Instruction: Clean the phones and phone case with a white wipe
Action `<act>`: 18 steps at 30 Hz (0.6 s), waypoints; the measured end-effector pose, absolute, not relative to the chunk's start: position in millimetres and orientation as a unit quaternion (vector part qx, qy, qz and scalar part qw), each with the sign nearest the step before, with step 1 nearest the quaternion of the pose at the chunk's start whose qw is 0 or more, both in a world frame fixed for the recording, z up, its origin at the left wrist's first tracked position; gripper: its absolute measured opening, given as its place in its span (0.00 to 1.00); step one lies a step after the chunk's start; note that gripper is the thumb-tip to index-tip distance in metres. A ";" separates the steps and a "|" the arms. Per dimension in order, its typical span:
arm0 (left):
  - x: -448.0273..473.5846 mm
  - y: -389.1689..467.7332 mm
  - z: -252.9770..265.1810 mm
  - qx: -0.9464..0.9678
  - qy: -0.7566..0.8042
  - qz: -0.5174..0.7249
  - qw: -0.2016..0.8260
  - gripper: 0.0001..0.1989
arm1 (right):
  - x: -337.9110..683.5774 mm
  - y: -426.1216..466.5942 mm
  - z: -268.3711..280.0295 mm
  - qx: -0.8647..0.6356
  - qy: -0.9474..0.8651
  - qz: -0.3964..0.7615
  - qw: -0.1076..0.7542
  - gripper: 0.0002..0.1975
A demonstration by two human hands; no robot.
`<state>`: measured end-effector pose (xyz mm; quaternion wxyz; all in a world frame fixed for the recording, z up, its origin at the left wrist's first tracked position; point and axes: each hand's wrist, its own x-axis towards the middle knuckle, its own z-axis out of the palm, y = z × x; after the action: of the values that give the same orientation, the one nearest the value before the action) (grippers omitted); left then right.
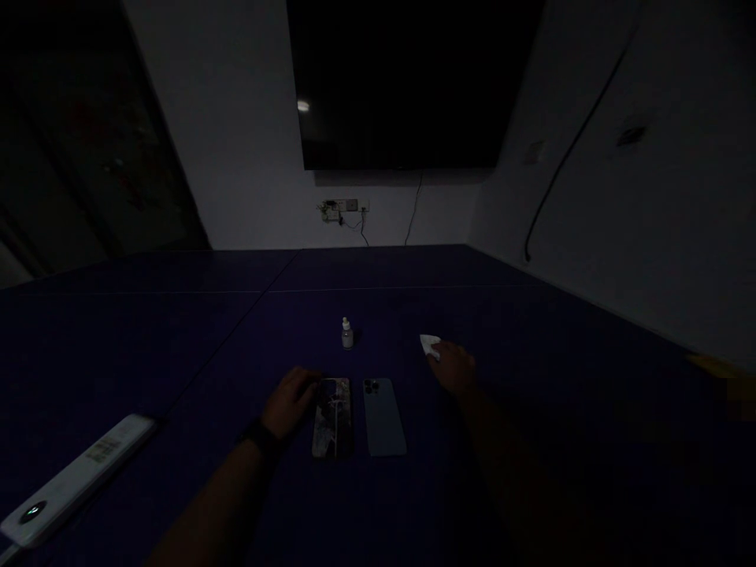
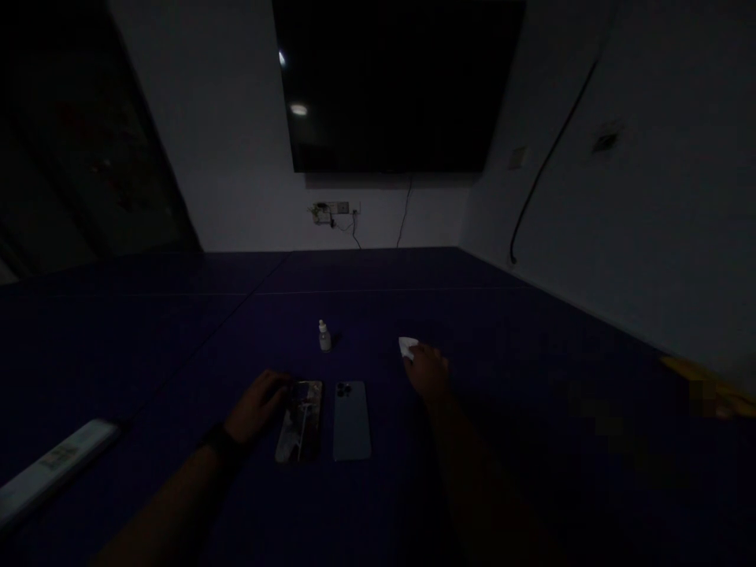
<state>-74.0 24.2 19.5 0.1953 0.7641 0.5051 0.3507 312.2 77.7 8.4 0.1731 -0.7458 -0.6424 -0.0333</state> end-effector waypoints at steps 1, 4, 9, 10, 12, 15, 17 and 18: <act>-73.2 25.3 20.5 0.752 0.516 0.359 0.199 0.15 | 313.0 78.3 8.5 -0.746 -0.641 -0.037 0.177 0.18; -70.1 30.9 26.5 0.727 0.539 0.374 0.202 0.16 | 313.8 78.8 9.3 -0.746 -0.636 -0.048 0.190 0.16; -69.6 51.5 46.2 0.740 0.532 0.349 0.219 0.18 | 310.4 77.2 9.9 -0.740 -0.633 -0.064 0.219 0.15; -71.4 56.7 49.2 0.743 0.531 0.345 0.215 0.18 | 309.7 77.1 10.3 -0.739 -0.631 -0.067 0.226 0.16; -77.0 65.6 50.9 0.748 0.536 0.341 0.195 0.17 | 308.9 77.8 11.8 -0.738 -0.626 -0.074 0.240 0.17; -88.0 71.5 41.2 0.749 0.550 0.337 0.153 0.15 | 309.7 80.2 14.1 -0.740 -0.618 -0.078 0.255 0.18; -94.7 70.3 29.7 0.755 0.551 0.330 0.133 0.14 | 311.0 81.9 14.5 -0.743 -0.613 -0.078 0.257 0.19; -97.2 69.0 24.0 0.757 0.550 0.329 0.124 0.14 | 311.5 82.5 14.0 -0.744 -0.612 -0.077 0.256 0.19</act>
<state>-97.2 69.0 24.0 0.1238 0.7574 0.5500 0.3293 311.5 82.5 14.0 0.2560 -0.7440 -0.6124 -0.0767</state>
